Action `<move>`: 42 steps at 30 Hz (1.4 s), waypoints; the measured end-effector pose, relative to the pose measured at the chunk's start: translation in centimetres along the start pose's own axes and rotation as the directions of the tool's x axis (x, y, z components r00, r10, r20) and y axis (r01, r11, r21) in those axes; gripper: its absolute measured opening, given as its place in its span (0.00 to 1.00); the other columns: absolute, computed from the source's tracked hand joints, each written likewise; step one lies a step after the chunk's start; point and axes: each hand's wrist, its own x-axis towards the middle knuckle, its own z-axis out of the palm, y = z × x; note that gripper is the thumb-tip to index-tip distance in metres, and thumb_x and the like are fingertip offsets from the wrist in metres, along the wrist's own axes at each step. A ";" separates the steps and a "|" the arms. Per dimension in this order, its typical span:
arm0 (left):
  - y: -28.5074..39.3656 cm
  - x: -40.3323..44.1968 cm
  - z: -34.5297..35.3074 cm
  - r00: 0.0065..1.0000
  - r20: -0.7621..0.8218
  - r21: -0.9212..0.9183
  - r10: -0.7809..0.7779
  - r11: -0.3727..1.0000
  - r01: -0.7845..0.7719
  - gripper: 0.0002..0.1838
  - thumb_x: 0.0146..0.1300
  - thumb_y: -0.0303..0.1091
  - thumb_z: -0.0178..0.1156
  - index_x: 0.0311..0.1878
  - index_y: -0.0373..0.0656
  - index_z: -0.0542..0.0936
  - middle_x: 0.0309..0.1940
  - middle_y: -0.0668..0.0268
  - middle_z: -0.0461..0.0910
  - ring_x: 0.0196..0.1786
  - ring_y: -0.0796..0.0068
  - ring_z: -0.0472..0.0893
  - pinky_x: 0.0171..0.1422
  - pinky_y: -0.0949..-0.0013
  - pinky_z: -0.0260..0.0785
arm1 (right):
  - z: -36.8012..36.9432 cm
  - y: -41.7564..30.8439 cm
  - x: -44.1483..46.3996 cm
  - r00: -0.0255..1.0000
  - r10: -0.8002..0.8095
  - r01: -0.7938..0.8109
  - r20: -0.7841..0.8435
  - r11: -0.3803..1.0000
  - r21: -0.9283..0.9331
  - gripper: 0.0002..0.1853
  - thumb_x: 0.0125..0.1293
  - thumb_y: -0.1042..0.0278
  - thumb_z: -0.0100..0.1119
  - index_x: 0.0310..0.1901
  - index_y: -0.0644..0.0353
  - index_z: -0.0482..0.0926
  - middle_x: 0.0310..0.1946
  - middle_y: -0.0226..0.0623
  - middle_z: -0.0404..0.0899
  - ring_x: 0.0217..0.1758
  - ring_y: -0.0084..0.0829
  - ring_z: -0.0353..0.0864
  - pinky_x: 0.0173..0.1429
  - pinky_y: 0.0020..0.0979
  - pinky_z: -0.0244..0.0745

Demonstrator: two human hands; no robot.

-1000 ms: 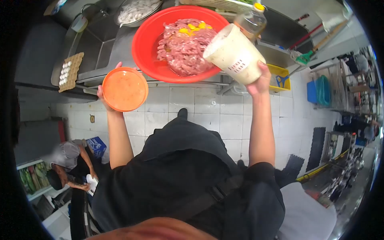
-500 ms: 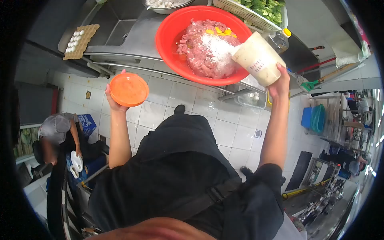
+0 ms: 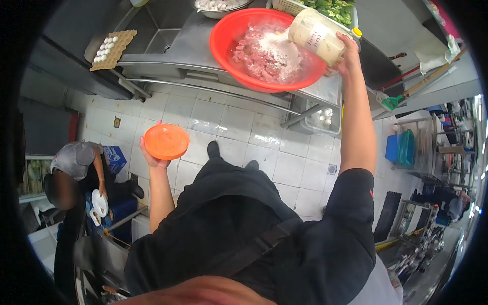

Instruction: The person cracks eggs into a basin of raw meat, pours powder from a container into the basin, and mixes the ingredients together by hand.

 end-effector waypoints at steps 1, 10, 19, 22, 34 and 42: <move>0.5 0.2 -0.3 1.000 0.011 0.000 -0.006 1.000 0.006 0.44 0.63 0.65 0.48 0.72 0.40 0.61 0.63 0.54 0.72 0.65 0.53 0.72 0.68 0.49 0.67 | 0.7 -0.1 -0.9 1.000 0.008 -0.008 0.007 1.000 0.010 0.36 0.54 0.49 0.67 0.63 0.48 0.65 0.63 0.47 0.65 0.65 0.53 0.65 0.57 0.69 0.64; 9.4 5.0 -5.1 0.997 0.053 0.080 -0.053 0.996 0.048 0.47 0.62 0.67 0.50 0.73 0.39 0.61 0.64 0.52 0.71 0.66 0.52 0.71 0.70 0.46 0.64 | 0.8 0.9 -5.3 0.994 0.071 -0.070 -0.082 0.997 0.016 0.39 0.51 0.46 0.68 0.64 0.43 0.64 0.65 0.51 0.59 0.66 0.58 0.62 0.58 0.66 0.63; 18.1 11.2 -9.6 0.992 0.099 0.146 -0.082 0.987 0.067 0.45 0.62 0.66 0.52 0.72 0.39 0.62 0.62 0.55 0.72 0.64 0.54 0.72 0.69 0.45 0.64 | 5.2 -1.8 -10.9 0.957 -0.141 0.079 -0.252 0.968 -0.240 0.37 0.50 0.45 0.69 0.61 0.40 0.66 0.61 0.39 0.67 0.65 0.51 0.64 0.52 0.62 0.66; 19.0 12.3 -9.7 0.983 0.147 0.132 -0.109 0.987 0.090 0.45 0.62 0.65 0.52 0.72 0.39 0.62 0.62 0.56 0.72 0.64 0.54 0.72 0.69 0.45 0.65 | 7.7 -3.7 -11.9 0.909 -0.282 0.205 -0.307 0.943 -0.262 0.31 0.51 0.56 0.72 0.54 0.58 0.70 0.43 0.40 0.77 0.46 0.38 0.82 0.40 0.53 0.82; 19.4 11.3 -12.2 0.973 0.126 0.053 -0.195 0.980 0.190 0.45 0.63 0.67 0.50 0.73 0.41 0.61 0.64 0.56 0.71 0.65 0.53 0.71 0.68 0.45 0.65 | 11.2 -8.0 -11.3 0.834 -0.402 0.216 -0.379 0.869 -0.445 0.50 0.50 0.48 0.72 0.70 0.50 0.53 0.58 0.44 0.71 0.56 0.46 0.76 0.45 0.61 0.73; 17.1 12.1 -11.7 0.952 -0.011 0.003 -0.307 0.952 0.307 0.36 0.63 0.65 0.51 0.62 0.45 0.73 0.57 0.59 0.77 0.59 0.56 0.76 0.63 0.46 0.71 | 8.3 -7.1 -13.6 0.869 -0.308 0.193 -0.388 0.931 -0.309 0.54 0.46 0.51 0.75 0.70 0.50 0.50 0.59 0.49 0.67 0.60 0.51 0.72 0.48 0.63 0.73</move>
